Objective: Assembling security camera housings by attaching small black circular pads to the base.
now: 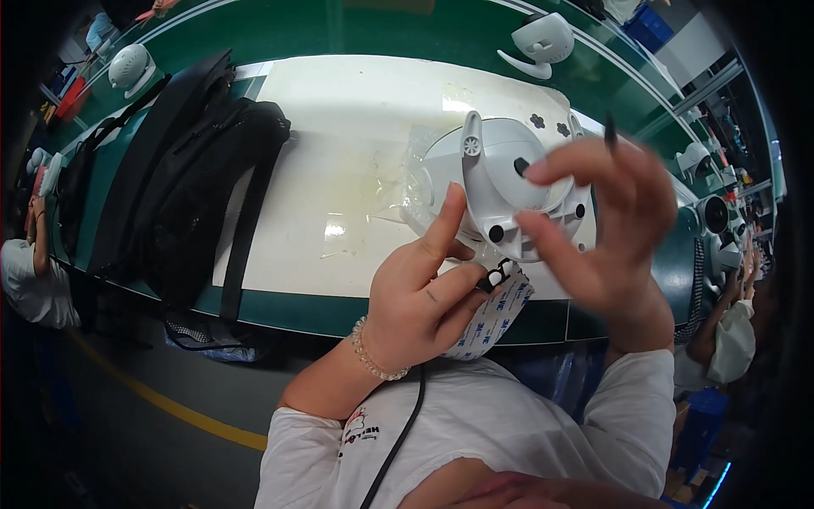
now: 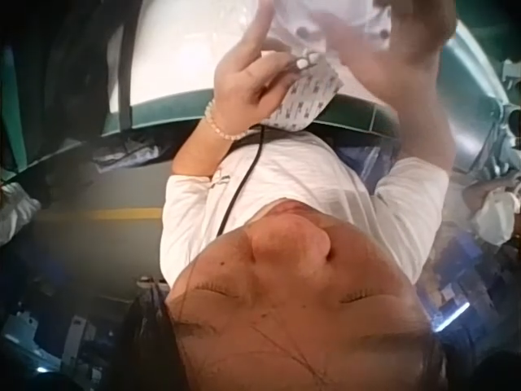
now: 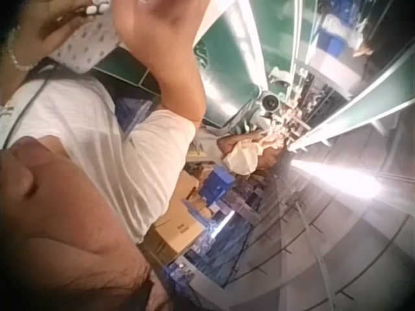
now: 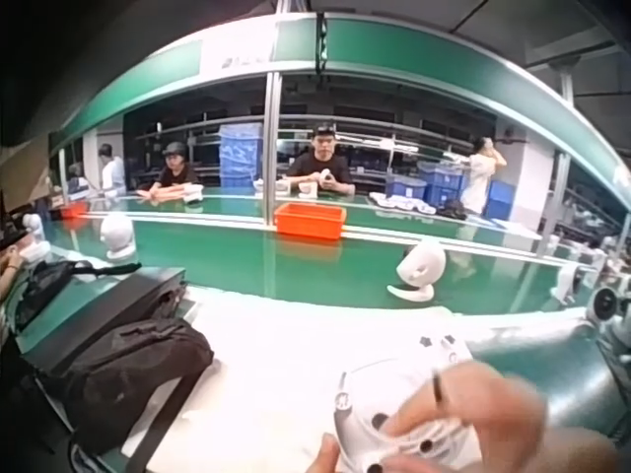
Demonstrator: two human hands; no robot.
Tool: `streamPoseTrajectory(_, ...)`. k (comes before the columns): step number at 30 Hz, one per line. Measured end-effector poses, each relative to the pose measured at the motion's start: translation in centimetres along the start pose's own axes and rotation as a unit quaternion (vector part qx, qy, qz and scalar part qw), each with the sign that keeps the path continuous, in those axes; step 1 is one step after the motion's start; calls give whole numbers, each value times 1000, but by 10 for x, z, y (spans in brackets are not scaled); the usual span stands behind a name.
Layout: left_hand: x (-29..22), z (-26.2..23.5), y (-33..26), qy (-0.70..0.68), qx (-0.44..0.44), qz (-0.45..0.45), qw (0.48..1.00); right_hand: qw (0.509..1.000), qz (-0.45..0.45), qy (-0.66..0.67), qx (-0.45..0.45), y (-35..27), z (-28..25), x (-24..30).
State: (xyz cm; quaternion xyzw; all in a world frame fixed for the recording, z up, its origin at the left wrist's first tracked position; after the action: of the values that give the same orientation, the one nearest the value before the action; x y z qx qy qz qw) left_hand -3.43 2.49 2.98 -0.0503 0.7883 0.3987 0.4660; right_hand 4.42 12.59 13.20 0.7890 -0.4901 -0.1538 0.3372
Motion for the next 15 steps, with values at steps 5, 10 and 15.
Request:
streamPoseTrajectory(5,2,2,0,7,5,1,1000,987,105,113,-32,11,14,-37)
streamPoseTrajectory(10,-1,0,0,12,7,-4,1000,946,228,228,-23,13,23,-45)
streamPoseTrajectory(15,0,1,0,8,6,-2,1000,965,208,160,-2,14,22,-40)
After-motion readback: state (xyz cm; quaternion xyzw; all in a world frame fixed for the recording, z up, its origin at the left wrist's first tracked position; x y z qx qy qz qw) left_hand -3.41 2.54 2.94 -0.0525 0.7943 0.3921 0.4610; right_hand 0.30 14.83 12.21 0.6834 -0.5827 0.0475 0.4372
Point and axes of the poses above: each hand's wrist, its own y-axis towards the middle knuckle, its own z-axis out of the palm, x = y × z, the point moved 5 cm from there along y, towards the middle knuckle, and after that the axes turned 12 degrees about -z, right-handed, at the moved point
